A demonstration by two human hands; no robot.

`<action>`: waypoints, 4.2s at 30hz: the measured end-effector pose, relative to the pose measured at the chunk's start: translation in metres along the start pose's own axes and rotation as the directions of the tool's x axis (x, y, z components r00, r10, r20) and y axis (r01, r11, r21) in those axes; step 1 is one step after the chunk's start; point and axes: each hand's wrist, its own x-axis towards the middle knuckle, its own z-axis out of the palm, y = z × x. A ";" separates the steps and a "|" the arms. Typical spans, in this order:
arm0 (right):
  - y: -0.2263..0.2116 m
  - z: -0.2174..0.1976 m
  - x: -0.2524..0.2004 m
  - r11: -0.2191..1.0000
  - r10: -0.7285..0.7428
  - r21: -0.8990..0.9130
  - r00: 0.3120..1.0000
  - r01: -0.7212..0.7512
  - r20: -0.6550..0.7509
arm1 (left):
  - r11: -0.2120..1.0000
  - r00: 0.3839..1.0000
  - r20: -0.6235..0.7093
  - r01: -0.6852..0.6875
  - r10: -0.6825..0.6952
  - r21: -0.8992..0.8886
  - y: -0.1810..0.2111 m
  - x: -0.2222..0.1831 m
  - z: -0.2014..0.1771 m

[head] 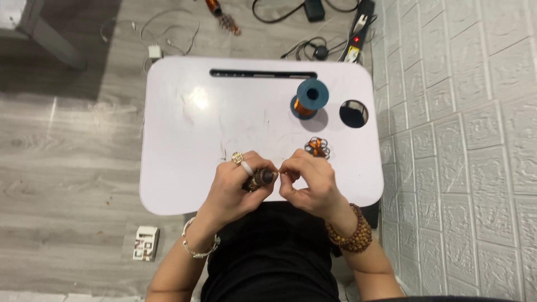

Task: Manually winding thin copper wire onto the poles of a small motor armature

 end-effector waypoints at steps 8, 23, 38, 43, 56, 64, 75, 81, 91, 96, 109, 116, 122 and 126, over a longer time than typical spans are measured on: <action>0.005 0.000 -0.005 0.997 0.026 0.073 0.999 -0.029 0.047 | 0.999 0.999 0.023 0.034 -0.034 -0.017 -0.001 -0.001 0.000; 0.022 -0.001 -0.015 0.927 0.230 0.318 0.971 -0.199 -0.062 | 0.934 0.988 -0.008 0.146 -0.157 -0.325 -0.017 -0.003 0.024; 0.015 0.013 -0.021 0.871 0.353 0.392 0.933 -0.298 -0.074 | 0.964 0.977 -0.186 0.057 -0.109 -0.261 -0.015 0.003 0.030; 0.013 0.016 -0.025 0.749 0.467 0.530 0.884 -0.399 0.005 | 0.971 0.967 -0.241 0.020 -0.079 -0.238 -0.028 0.002 0.033; 0.006 0.017 -0.015 0.838 0.404 0.405 0.915 -0.367 -0.006 | 0.956 0.990 -0.110 0.059 -0.094 -0.288 -0.038 -0.004 0.010; 0.002 0.009 -0.010 0.863 0.392 0.320 0.918 -0.391 0.062 | 0.972 0.997 -0.061 0.031 -0.046 -0.232 -0.033 -0.003 0.002; -0.001 0.015 -0.006 0.977 0.203 0.071 0.979 -0.202 -0.005 | 0.989 0.993 -0.113 -0.055 0.040 -0.139 -0.040 -0.008 0.008; 0.006 0.023 -0.007 0.996 0.056 -0.064 0.998 -0.055 0.017 | 0.990 0.987 -0.137 -0.102 0.088 -0.096 -0.043 -0.016 0.011; 0.032 0.014 -0.031 0.995 0.027 -0.097 0.997 -0.020 0.068 | 0.992 0.965 -0.241 -0.115 0.099 -0.051 -0.043 -0.019 -0.010; 0.044 -0.001 -0.042 0.992 0.096 -0.089 0.992 -0.089 0.077 | 0.996 0.963 -0.265 -0.069 0.051 -0.058 -0.041 -0.017 -0.017; 0.001 0.028 -0.012 0.971 -0.098 -0.229 0.992 0.076 -0.086 | 0.917 0.949 -0.171 0.194 -0.265 -0.347 -0.011 -0.007 0.013; 0.013 0.028 -0.011 0.881 -0.331 -0.402 0.931 0.248 -0.151 | 0.791 0.919 -0.078 0.286 -0.386 -0.540 -0.007 -0.011 0.019; 0.011 0.015 -0.028 0.997 -0.069 -0.033 0.988 0.065 -0.141 | 0.768 0.929 -0.013 0.298 -0.369 -0.567 -0.009 -0.020 0.020; 0.007 0.014 -0.031 0.993 0.063 0.107 0.993 -0.052 -0.100 | 0.805 0.945 0.017 0.288 -0.327 -0.519 -0.006 -0.022 0.022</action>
